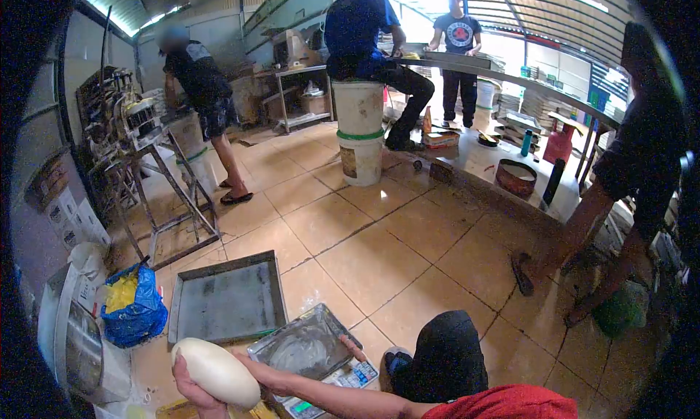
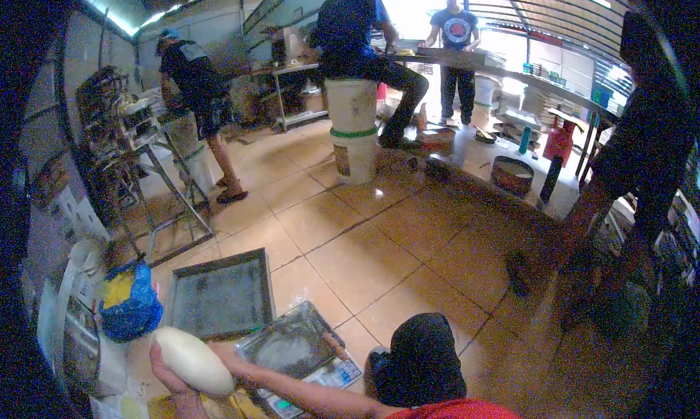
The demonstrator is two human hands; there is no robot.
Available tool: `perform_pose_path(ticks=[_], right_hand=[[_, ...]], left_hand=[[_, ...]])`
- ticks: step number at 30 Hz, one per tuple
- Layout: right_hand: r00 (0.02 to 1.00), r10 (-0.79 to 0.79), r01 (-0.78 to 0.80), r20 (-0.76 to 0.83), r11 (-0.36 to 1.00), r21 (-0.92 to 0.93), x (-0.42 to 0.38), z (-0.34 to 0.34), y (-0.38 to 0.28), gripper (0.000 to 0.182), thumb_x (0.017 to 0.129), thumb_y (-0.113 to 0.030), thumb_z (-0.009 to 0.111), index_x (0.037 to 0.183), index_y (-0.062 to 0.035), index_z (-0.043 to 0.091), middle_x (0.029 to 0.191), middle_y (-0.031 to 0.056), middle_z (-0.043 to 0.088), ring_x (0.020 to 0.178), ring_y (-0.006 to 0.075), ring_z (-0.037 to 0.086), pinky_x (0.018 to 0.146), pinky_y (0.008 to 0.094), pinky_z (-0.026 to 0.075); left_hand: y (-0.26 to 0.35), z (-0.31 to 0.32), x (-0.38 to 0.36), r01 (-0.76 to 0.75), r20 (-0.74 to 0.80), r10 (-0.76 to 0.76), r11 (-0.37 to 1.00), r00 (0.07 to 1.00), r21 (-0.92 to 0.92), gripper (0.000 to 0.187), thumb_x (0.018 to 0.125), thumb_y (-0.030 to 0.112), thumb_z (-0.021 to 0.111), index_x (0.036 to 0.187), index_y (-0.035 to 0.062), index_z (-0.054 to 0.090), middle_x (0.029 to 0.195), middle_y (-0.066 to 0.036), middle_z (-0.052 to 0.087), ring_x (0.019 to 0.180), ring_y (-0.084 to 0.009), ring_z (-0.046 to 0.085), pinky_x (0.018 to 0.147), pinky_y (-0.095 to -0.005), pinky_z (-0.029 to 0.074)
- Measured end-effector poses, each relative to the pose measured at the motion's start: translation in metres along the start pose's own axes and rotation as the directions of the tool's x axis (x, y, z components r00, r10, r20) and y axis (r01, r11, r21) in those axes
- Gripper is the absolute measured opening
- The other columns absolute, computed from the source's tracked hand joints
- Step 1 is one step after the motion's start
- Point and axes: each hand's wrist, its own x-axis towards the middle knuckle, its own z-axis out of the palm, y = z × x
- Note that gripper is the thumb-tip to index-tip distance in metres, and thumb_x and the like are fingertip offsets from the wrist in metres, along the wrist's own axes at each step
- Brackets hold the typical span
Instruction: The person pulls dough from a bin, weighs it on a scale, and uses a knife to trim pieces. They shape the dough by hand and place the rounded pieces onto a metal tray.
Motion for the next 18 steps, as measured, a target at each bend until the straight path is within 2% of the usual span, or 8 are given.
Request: perform_pose_path(ticks=[2, 4, 5, 10, 11, 13, 16, 18], right_hand=[[0.993, 0.087, -0.084, -0.076, 0.996, 0.041, -0.012, -0.009, 0.021, 0.058, 0.094, -0.054, 0.03, 0.134, -0.0138, 0.04, 0.123, 0.0046, 0.052, 0.107, 0.0148, 0.051, 0.09, 0.0334, 0.043], [0.958, 0.012, -0.192, 0.286, 0.768, 0.611, -0.002, -0.044, 0.074, 0.06, 0.091, -0.059, 0.033, 0.134, -0.0172, 0.04, 0.127, 0.004, 0.051, 0.11, 0.018, 0.053, 0.09, 0.0387, 0.045], [0.99, 0.088, -0.138, 0.106, 0.634, 0.761, -0.039, -0.006, 0.018, 0.063, 0.089, -0.06, 0.035, 0.134, -0.0169, 0.04, 0.131, 0.0059, 0.049, 0.112, 0.0216, 0.053, 0.092, 0.0418, 0.045], [0.965, -0.072, 0.235, -0.251, 0.657, 0.717, -0.055, -0.033, -0.015, 0.064, 0.087, -0.055, 0.048, 0.131, -0.0096, 0.041, 0.128, 0.0113, 0.051, 0.111, 0.0255, 0.054, 0.096, 0.0451, 0.042], [0.959, -0.138, 0.275, -0.247, 0.657, 0.702, -0.058, -0.046, -0.021, 0.062, 0.087, -0.052, 0.05, 0.131, -0.0089, 0.041, 0.126, 0.0124, 0.051, 0.11, 0.0267, 0.054, 0.096, 0.0455, 0.042], [0.951, -0.202, 0.31, -0.236, 0.661, 0.684, -0.066, -0.056, -0.043, 0.061, 0.087, -0.05, 0.051, 0.13, -0.0081, 0.041, 0.125, 0.0135, 0.052, 0.109, 0.0279, 0.055, 0.095, 0.0459, 0.043], [0.947, -0.232, 0.317, -0.224, 0.796, 0.516, -0.068, -0.044, -0.062, 0.065, 0.082, -0.049, 0.057, 0.128, -0.0057, 0.043, 0.118, 0.0164, 0.056, 0.099, 0.029, 0.061, 0.09, 0.0466, 0.046], [0.979, -0.088, 0.128, -0.181, 0.966, 0.223, -0.056, -0.028, -0.064, 0.06, 0.081, -0.038, 0.063, 0.126, -0.0034, 0.045, 0.115, 0.0131, 0.058, 0.095, 0.0238, 0.061, 0.084, 0.0393, 0.049]], left_hand=[[-0.004, 0.009, -0.002, -0.045, 0.122, 0.023, 0.983, 0.992, 0.177, 0.049, 0.082, 0.043, 0.049, 0.11, 0.0027, 0.053, 0.102, -0.015, 0.06, 0.087, -0.0312, 0.061, 0.075, -0.0454, 0.052], [-0.003, 0.025, -0.009, -0.043, 0.254, -0.031, 0.959, 0.967, 0.281, 0.048, 0.081, 0.041, 0.051, 0.108, 0.0007, 0.055, 0.101, -0.017, 0.061, 0.087, -0.032, 0.062, 0.075, -0.0454, 0.052], [-0.012, 0.025, -0.004, 0.057, 0.235, -0.111, 0.973, 0.966, 0.222, 0.049, 0.083, 0.041, 0.048, 0.109, 0.0005, 0.053, 0.1, -0.017, 0.061, 0.088, -0.0305, 0.061, 0.078, -0.0431, 0.05], [-0.003, 0.053, 0.007, 0.306, 0.306, -0.355, 0.932, 0.883, 0.197, 0.073, 0.084, 0.063, 0.04, 0.118, -0.0008, 0.048, 0.11, -0.018, 0.059, 0.101, -0.0315, 0.057, 0.091, -0.0407, 0.044], [0.007, 0.035, 0.02, 0.35, 0.51, -0.467, 0.883, 0.722, 0.314, 0.087, 0.08, 0.072, 0.037, 0.13, 0.0017, 0.039, 0.126, -0.021, 0.047, 0.115, -0.0329, 0.048, 0.096, -0.0415, 0.04], [0.003, 0.012, 0.023, 0.342, 0.406, -0.414, 0.909, 0.815, 0.239, 0.089, 0.079, 0.073, 0.037, 0.135, 0.0045, 0.032, 0.133, -0.021, 0.039, 0.121, -0.0328, 0.042, 0.097, -0.0417, 0.038], [-0.04, -0.046, 0.036, 0.008, 0.185, -0.163, 0.771, 0.969, 0.637, 0.096, 0.076, 0.077, 0.037, 0.144, 0.0117, 0.017, 0.144, -0.019, 0.02, 0.131, -0.0322, 0.027, 0.1, -0.0434, 0.035], [-0.065, -0.06, 0.04, 0.043, 0.252, -0.155, 0.915, 0.955, 0.4, 0.091, 0.078, 0.074, 0.038, 0.141, 0.0104, 0.022, 0.139, -0.018, 0.028, 0.126, -0.0323, 0.034, 0.098, -0.0443, 0.038]])
